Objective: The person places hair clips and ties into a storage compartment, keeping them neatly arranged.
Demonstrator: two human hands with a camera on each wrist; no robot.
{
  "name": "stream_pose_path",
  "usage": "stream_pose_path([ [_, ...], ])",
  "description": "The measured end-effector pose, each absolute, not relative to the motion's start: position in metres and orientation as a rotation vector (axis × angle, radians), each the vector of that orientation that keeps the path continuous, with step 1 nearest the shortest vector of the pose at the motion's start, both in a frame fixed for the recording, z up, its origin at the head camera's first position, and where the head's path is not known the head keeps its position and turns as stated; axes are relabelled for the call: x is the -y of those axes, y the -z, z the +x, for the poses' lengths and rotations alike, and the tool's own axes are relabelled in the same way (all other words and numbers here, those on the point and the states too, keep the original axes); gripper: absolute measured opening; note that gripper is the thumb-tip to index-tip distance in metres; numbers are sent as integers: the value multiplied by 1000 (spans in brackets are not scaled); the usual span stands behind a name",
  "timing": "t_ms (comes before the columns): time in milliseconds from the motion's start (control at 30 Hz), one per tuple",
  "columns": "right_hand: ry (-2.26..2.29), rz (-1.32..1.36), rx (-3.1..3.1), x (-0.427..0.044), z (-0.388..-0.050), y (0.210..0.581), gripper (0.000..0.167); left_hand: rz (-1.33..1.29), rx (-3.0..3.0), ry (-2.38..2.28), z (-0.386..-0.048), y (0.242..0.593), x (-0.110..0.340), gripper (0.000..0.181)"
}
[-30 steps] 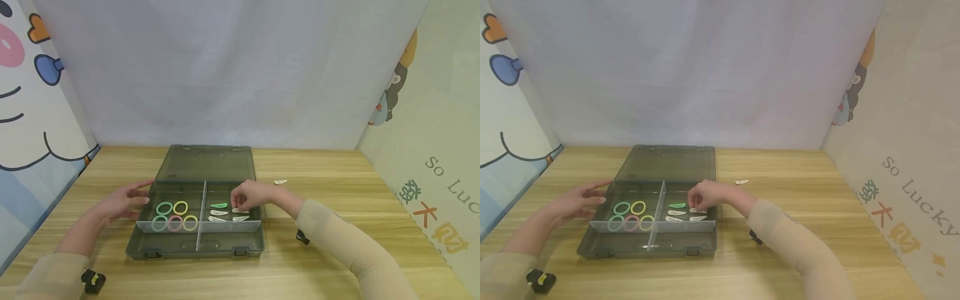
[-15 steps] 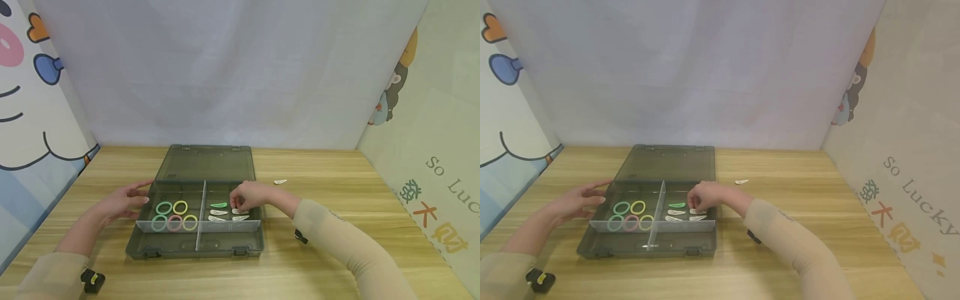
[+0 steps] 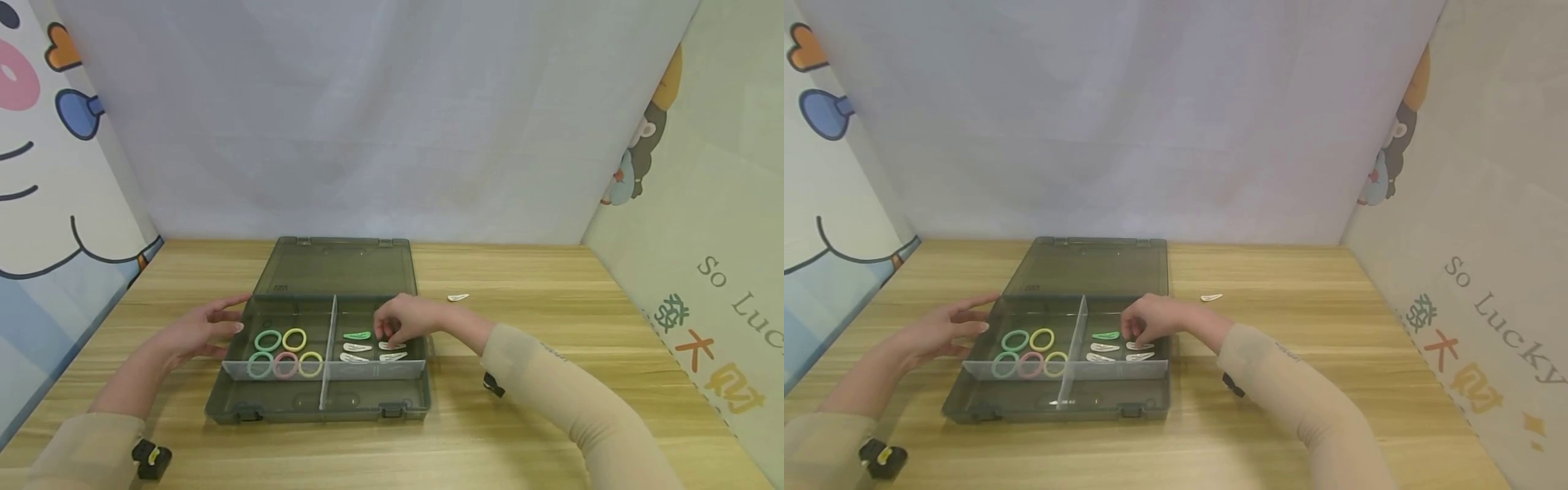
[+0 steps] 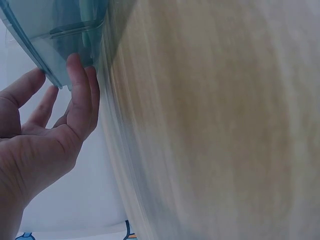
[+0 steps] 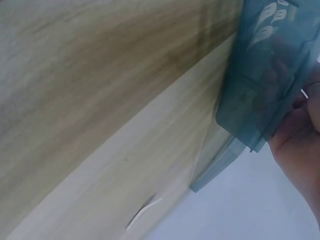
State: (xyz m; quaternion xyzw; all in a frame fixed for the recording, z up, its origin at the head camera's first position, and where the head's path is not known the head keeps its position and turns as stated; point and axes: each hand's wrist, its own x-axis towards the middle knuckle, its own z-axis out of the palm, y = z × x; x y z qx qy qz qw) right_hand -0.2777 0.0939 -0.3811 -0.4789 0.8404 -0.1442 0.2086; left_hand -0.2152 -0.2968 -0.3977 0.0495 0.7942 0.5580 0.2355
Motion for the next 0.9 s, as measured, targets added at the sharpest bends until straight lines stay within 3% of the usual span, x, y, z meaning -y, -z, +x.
stream_pose_path([
  [900, 595, -1426, -2349, -147, -287, 344, 15, 138, -2163, -1542, -216, 400, 298, 74],
])
